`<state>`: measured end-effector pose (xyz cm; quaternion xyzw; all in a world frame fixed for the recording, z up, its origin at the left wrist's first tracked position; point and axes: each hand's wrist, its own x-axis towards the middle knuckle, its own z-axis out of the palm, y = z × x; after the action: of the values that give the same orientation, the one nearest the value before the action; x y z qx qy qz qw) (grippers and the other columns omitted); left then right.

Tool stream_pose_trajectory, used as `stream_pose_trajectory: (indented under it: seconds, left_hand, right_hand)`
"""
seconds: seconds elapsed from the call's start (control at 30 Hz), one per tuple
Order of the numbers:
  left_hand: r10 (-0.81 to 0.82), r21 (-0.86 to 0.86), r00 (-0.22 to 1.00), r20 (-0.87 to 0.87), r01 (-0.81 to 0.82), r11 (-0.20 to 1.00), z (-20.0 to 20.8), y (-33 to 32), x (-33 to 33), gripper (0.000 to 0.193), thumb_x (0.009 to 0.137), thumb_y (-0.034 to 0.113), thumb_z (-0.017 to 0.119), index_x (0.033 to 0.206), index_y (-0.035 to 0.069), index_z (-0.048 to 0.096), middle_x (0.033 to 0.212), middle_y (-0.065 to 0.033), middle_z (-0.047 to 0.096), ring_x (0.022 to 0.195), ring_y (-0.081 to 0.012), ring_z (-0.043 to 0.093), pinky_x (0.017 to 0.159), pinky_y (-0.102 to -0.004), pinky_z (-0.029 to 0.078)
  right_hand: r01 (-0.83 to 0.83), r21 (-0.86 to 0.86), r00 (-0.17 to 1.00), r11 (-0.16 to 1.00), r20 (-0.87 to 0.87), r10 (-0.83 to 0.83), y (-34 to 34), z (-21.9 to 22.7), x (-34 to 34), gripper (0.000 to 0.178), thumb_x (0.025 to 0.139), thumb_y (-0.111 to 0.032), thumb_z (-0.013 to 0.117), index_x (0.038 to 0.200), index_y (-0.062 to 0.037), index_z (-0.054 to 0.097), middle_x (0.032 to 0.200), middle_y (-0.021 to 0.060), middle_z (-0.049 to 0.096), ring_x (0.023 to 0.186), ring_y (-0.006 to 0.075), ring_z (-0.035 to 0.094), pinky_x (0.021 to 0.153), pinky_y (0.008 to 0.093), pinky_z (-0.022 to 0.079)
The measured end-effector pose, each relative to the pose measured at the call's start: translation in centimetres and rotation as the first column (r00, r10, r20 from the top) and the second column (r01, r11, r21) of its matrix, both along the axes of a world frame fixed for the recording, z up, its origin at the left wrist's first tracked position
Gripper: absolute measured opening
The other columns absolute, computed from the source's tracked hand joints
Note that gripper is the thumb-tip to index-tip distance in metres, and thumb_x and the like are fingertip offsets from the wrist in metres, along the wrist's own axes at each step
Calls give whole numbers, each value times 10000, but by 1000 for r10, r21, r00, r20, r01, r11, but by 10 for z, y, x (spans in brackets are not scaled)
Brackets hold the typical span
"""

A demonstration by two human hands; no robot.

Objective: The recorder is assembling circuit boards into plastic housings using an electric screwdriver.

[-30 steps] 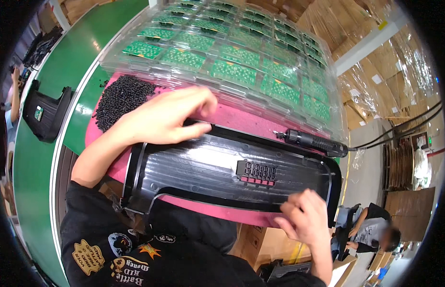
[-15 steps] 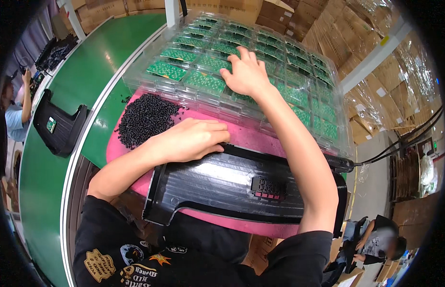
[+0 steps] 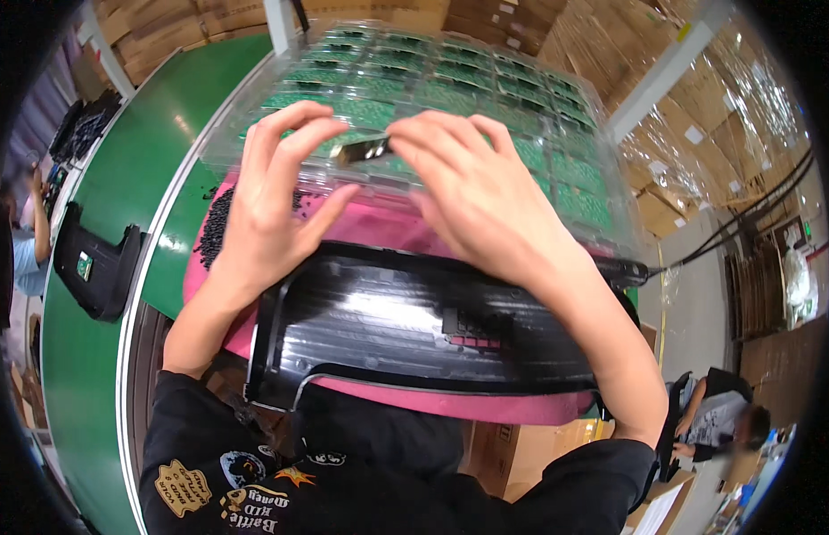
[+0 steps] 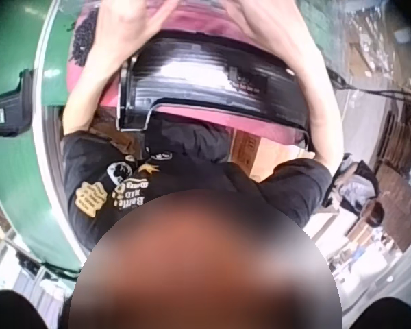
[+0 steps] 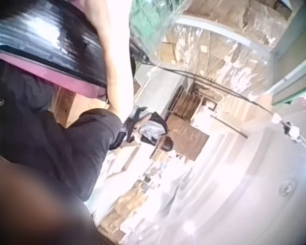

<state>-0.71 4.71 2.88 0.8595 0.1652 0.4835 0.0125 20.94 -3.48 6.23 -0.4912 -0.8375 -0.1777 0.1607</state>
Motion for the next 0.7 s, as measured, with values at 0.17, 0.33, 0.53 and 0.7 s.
stream_pose_trajectory:
  seconds: [0.17, 0.33, 0.53, 0.7]
  left_hand:
    - [-366, -496, 920, -136, 257, 829, -1, -21, 5, 432, 848, -59, 646, 1267, 6, 566, 986, -137, 701, 797, -218, 708, 729, -301, 550]
    - [-612, -783, 789, 50, 411, 466, 9, -35, 27, 345, 932, -30, 570, 1276, -31, 536, 923, -102, 697, 750, -127, 671, 661, -241, 538]
    - [-718, -918, 684, 131, 357, 173, 16, -46, 50, 373, 948, 11, 567, 1313, -19, 499, 866, -102, 703, 679, -94, 641, 585, -210, 493]
    - [-716, -957, 667, 205, 291, -3, 8, -55, 60, 498, 895, -7, 642, 1365, -3, 476, 915, -103, 702, 757, -116, 672, 606, -210, 519]
  right_hand:
    - [-37, 28, 997, 999, 70, 35, -67, 4, 7, 518, 736, -3, 678, 1246, -15, 582, 1291, 102, 591, 1193, 304, 556, 1012, 427, 402]
    - [89, 232, 989, 969, -139, -57, -105, -6, 33, 550, 643, 42, 732, 1177, -40, 630, 1203, 108, 627, 1098, 302, 607, 928, 399, 465]
    - [185, 156, 933, 970, -339, -123, -140, -17, 43, 628, 614, -6, 826, 1203, 24, 610, 1179, 156, 638, 1086, 327, 610, 928, 398, 495]
    - [228, 76, 804, 971, -578, -143, -155, -46, 50, 597, 634, -30, 845, 1179, 26, 607, 1146, 156, 638, 1058, 296, 620, 926, 377, 492]
